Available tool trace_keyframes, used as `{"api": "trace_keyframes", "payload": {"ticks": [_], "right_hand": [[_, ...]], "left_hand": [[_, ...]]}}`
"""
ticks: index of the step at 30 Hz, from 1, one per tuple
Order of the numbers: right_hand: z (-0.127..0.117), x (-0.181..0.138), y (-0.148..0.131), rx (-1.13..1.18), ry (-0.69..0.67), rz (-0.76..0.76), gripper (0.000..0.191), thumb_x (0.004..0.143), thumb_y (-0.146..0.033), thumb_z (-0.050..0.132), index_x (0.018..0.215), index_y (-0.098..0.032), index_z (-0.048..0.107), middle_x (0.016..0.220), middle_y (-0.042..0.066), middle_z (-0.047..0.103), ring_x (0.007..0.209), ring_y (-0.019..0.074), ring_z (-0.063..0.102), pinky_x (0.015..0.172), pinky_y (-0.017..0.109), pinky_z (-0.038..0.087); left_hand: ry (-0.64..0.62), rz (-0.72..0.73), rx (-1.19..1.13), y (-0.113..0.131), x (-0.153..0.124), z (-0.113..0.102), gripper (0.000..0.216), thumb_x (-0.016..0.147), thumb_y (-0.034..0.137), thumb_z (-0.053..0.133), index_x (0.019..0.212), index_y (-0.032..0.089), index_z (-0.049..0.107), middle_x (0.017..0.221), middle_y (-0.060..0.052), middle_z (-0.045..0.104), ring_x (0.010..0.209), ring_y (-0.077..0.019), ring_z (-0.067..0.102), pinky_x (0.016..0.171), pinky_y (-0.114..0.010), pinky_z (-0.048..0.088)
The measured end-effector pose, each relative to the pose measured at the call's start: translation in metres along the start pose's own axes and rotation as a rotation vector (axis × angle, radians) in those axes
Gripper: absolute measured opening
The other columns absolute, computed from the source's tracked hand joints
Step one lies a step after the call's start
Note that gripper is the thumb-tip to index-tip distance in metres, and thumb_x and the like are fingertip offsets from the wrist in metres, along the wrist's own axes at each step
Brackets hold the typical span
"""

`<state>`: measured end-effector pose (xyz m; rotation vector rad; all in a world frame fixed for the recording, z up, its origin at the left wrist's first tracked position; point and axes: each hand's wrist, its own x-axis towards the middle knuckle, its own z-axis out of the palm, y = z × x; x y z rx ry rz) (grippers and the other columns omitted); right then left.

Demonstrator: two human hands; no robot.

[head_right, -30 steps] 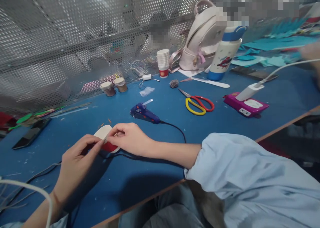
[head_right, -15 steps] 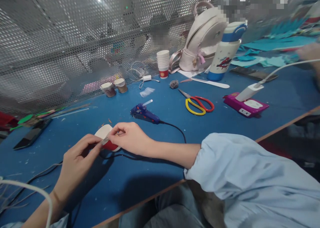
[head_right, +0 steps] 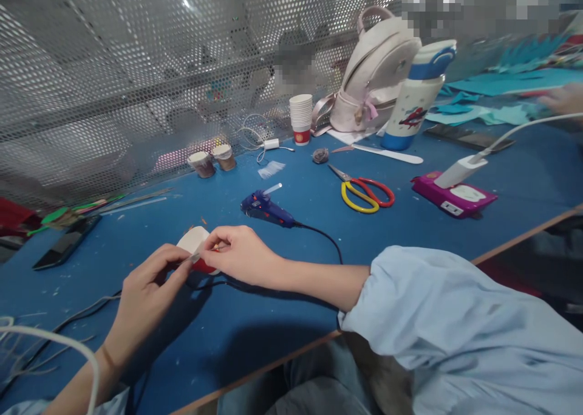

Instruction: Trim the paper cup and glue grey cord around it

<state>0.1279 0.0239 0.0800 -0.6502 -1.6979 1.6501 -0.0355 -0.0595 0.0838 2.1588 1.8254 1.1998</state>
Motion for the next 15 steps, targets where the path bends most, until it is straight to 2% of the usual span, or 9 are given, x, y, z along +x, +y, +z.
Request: {"api": "trace_keyframes", "payload": {"ticks": [15], "right_hand": [[-0.0006,-0.0001,0.0012,-0.024,-0.003,-0.003,0.003,0.074,-0.014,0.063,0.072,-0.015,0.062,0.058,-0.007,0.056,0.053,0.0061,0.046,0.051,0.018,0.037]], "left_hand": [[0.002,0.020,-0.003,0.0024,0.0005,-0.0002,0.018,0.089,0.020,0.056,0.072,0.020,0.062,0.069,0.003,0.061,0.060,-0.0101,0.051,0.057,-0.023,0.037]]}}
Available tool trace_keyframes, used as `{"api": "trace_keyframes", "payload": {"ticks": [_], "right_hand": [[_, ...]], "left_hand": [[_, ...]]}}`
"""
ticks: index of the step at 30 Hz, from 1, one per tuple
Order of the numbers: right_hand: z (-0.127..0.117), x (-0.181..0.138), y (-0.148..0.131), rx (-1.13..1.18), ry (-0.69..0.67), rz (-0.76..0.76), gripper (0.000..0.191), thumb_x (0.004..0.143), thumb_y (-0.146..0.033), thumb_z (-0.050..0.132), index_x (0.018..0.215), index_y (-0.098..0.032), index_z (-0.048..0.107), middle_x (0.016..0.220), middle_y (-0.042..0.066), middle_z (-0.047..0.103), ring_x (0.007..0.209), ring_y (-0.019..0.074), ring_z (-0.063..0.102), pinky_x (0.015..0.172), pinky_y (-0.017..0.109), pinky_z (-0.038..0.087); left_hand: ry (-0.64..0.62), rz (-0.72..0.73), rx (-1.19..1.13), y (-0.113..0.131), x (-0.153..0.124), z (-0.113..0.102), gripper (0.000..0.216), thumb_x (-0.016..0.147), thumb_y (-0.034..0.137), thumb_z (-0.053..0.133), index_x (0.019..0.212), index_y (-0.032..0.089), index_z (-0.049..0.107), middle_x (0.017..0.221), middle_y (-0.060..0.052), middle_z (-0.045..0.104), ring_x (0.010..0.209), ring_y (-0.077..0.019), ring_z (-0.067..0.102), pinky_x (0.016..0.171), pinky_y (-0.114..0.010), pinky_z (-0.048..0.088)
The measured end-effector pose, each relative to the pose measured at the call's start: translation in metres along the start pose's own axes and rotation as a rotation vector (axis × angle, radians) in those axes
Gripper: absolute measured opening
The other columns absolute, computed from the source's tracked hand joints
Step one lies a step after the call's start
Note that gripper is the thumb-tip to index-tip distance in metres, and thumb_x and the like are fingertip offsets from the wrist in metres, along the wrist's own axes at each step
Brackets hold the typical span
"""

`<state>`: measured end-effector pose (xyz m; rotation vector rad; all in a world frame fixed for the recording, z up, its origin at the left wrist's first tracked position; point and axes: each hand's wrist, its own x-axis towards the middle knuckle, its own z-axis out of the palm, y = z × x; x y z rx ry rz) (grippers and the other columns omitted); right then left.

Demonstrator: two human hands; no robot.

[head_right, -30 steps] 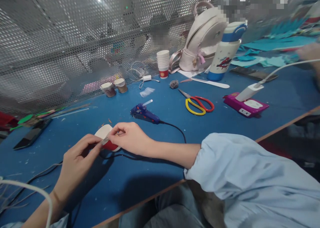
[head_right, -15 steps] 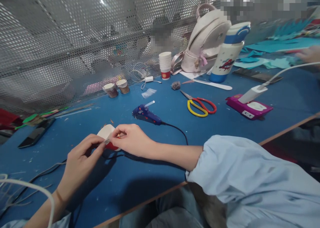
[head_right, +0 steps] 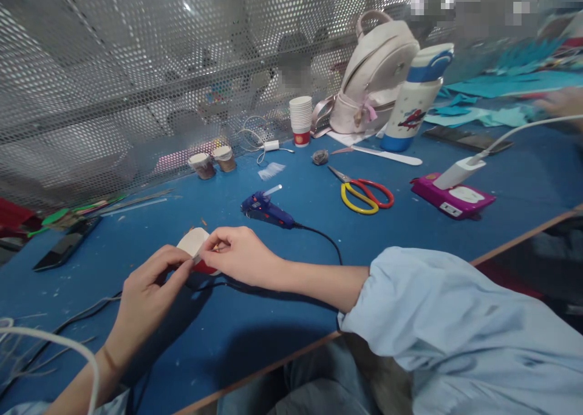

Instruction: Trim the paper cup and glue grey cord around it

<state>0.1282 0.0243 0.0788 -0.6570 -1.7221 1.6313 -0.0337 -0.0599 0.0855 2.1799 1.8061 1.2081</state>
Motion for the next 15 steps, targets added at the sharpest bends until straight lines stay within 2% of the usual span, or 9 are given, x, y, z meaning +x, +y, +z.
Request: {"api": "trace_keyframes", "payload": {"ticks": [8,15], "right_hand": [[0.0004,-0.0019,-0.0029,-0.037,0.011,0.021,0.003,0.074,-0.014,0.062,0.072,-0.015,0.062,0.053,-0.009,0.048,0.049,0.0050,0.037,0.046,0.018,0.030],[0.0016,-0.0037,-0.0041,-0.056,0.022,0.009,0.002,0.073,-0.016,0.063,0.071,-0.016,0.061,0.054,-0.009,0.047,0.050,0.0050,0.035,0.048,0.018,0.031]], "left_hand": [[0.010,0.007,0.017,-0.0003,-0.0011,-0.0017,0.020,0.088,0.020,0.055,0.068,0.020,0.060,0.065,0.002,0.059,0.059,-0.0107,0.050,0.057,-0.024,0.038],[0.026,0.019,0.014,0.0026,0.0002,-0.0005,0.022,0.085,0.017,0.053,0.064,0.020,0.056,0.062,0.002,0.056,0.059,-0.0112,0.050,0.057,-0.025,0.038]]}}
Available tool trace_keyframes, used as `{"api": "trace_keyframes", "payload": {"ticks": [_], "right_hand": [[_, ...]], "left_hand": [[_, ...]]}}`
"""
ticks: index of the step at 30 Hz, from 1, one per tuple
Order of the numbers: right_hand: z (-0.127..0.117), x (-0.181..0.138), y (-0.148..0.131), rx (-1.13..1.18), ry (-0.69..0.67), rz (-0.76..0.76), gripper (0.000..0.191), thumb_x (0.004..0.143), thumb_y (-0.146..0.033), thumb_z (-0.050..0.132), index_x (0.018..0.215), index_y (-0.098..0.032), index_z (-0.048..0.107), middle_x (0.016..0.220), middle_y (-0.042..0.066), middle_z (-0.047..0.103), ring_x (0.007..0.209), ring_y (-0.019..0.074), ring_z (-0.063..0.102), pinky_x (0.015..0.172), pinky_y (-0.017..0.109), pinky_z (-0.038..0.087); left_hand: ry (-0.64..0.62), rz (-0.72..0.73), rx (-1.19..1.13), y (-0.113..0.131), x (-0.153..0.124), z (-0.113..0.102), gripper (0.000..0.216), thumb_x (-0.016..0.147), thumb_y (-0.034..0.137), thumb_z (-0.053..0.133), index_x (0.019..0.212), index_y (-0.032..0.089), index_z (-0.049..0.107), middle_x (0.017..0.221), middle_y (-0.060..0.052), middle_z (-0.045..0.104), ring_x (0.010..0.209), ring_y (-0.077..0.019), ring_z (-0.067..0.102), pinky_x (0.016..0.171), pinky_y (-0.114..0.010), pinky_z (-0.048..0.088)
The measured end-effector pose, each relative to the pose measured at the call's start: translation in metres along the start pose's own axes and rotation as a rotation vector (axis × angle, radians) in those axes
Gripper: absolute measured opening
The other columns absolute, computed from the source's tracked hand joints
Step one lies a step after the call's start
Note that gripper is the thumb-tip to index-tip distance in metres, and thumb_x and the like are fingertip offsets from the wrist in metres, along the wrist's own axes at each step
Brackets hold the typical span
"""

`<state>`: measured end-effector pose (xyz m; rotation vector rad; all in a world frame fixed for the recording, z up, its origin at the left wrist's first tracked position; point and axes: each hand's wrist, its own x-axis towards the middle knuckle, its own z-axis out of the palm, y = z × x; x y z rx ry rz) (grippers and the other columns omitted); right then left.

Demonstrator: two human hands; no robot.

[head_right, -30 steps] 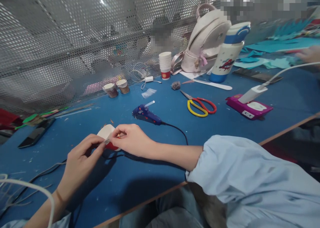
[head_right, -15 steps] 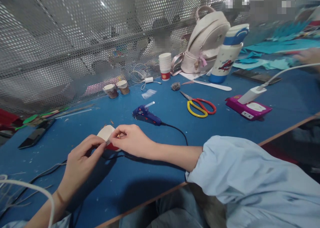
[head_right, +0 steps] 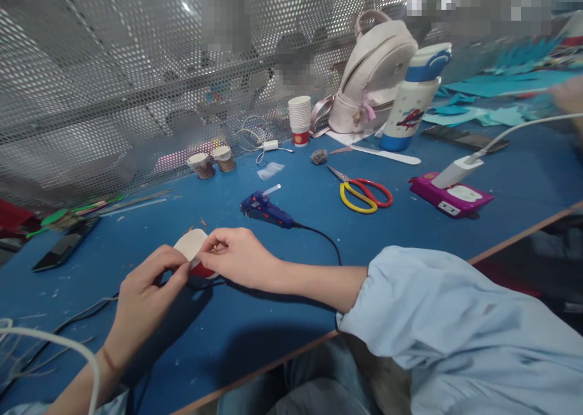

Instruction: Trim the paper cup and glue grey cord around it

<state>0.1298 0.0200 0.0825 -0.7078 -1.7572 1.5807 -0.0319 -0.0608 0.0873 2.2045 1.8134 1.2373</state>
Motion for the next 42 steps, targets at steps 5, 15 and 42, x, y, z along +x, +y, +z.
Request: {"api": "trace_keyframes", "payload": {"ticks": [5,15,42], "right_hand": [[0.0007,-0.0005,0.0000,-0.010,-0.005,0.008,0.003,0.072,-0.015,0.062,0.071,-0.016,0.061,0.054,-0.009,0.047,0.049,0.0049,0.035,0.047,0.018,0.029],[0.0001,-0.0025,-0.0017,-0.051,0.000,-0.024,0.004,0.075,-0.016,0.064,0.073,-0.015,0.061,0.055,-0.009,0.044,0.051,0.0049,0.033,0.050,0.019,0.029],[0.0006,-0.0025,0.0010,-0.053,-0.001,-0.036,0.002,0.074,-0.017,0.063,0.073,-0.016,0.063,0.057,-0.008,0.049,0.053,0.0060,0.039,0.052,0.019,0.034]], "left_hand": [[0.028,0.060,0.009,0.0016,0.0003,-0.0003,0.021,0.083,0.014,0.054,0.063,0.020,0.055,0.062,0.002,0.056,0.061,-0.0124,0.050,0.059,-0.026,0.040],[0.082,0.183,0.079,-0.0006,-0.0004,0.0017,0.017,0.082,0.011,0.058,0.068,0.020,0.059,0.067,-0.001,0.058,0.065,-0.0140,0.052,0.062,-0.027,0.043],[0.028,0.035,0.003,0.0016,0.0001,-0.0009,0.018,0.085,0.018,0.053,0.068,0.021,0.059,0.063,0.001,0.057,0.061,-0.0129,0.051,0.058,-0.026,0.039]]}}
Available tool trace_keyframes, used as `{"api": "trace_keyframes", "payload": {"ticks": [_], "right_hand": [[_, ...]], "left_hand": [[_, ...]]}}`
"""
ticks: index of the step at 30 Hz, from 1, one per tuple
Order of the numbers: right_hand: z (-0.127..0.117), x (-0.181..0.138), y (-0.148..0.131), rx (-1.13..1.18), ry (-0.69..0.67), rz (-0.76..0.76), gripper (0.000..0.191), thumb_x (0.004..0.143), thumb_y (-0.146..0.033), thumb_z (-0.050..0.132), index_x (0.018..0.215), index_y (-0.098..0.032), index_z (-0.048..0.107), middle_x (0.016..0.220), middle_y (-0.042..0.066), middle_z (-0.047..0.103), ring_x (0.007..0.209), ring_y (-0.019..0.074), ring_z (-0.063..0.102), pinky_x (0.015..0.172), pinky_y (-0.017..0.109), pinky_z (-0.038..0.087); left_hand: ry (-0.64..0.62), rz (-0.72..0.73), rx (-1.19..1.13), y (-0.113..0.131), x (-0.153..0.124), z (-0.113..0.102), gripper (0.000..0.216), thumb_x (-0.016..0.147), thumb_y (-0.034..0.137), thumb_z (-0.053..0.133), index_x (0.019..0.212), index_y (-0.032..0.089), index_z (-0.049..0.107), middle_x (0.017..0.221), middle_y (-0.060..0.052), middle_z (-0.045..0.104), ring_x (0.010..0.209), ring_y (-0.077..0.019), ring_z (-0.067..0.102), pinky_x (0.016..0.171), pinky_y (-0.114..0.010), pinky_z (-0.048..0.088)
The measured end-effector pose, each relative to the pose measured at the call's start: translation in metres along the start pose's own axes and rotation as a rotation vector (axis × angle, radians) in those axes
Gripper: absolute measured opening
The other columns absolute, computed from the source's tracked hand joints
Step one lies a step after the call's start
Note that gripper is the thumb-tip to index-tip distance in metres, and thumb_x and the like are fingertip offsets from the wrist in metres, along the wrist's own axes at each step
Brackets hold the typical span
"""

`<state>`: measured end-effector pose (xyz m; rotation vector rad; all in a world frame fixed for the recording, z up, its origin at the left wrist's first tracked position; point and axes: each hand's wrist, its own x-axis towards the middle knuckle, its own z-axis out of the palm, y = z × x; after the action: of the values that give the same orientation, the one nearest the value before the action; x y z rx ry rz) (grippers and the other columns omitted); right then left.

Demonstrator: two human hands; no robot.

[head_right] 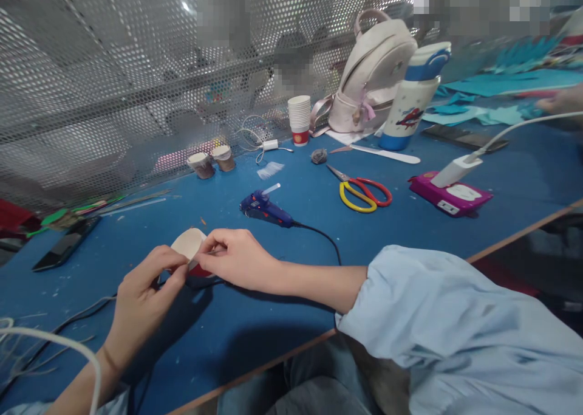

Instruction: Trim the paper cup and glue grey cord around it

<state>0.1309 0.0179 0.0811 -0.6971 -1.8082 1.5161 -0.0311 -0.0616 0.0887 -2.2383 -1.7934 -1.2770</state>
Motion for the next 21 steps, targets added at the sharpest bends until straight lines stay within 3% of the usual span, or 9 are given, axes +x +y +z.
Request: {"api": "trace_keyframes", "payload": {"ticks": [12,21], "right_hand": [[-0.0016,0.0023,-0.0022,0.023,0.012,0.009,0.004,0.078,-0.016,0.063,0.073,-0.015,0.062,0.058,-0.007,0.050,0.054,0.0065,0.041,0.052,0.019,0.035],[-0.0027,0.0027,-0.0032,-0.004,0.028,0.026,0.007,0.079,-0.019,0.062,0.073,-0.015,0.062,0.057,-0.007,0.049,0.053,0.0067,0.040,0.051,0.019,0.033]], "left_hand": [[-0.060,-0.149,-0.110,-0.0027,-0.0010,-0.0039,0.017,0.083,0.019,0.051,0.067,0.020,0.057,0.065,0.002,0.052,0.059,-0.0120,0.047,0.056,-0.025,0.037],[-0.092,-0.155,-0.158,-0.0029,-0.0020,-0.0046,0.014,0.085,0.020,0.052,0.073,0.020,0.060,0.066,0.003,0.054,0.061,-0.0118,0.051,0.060,-0.024,0.040]]}}
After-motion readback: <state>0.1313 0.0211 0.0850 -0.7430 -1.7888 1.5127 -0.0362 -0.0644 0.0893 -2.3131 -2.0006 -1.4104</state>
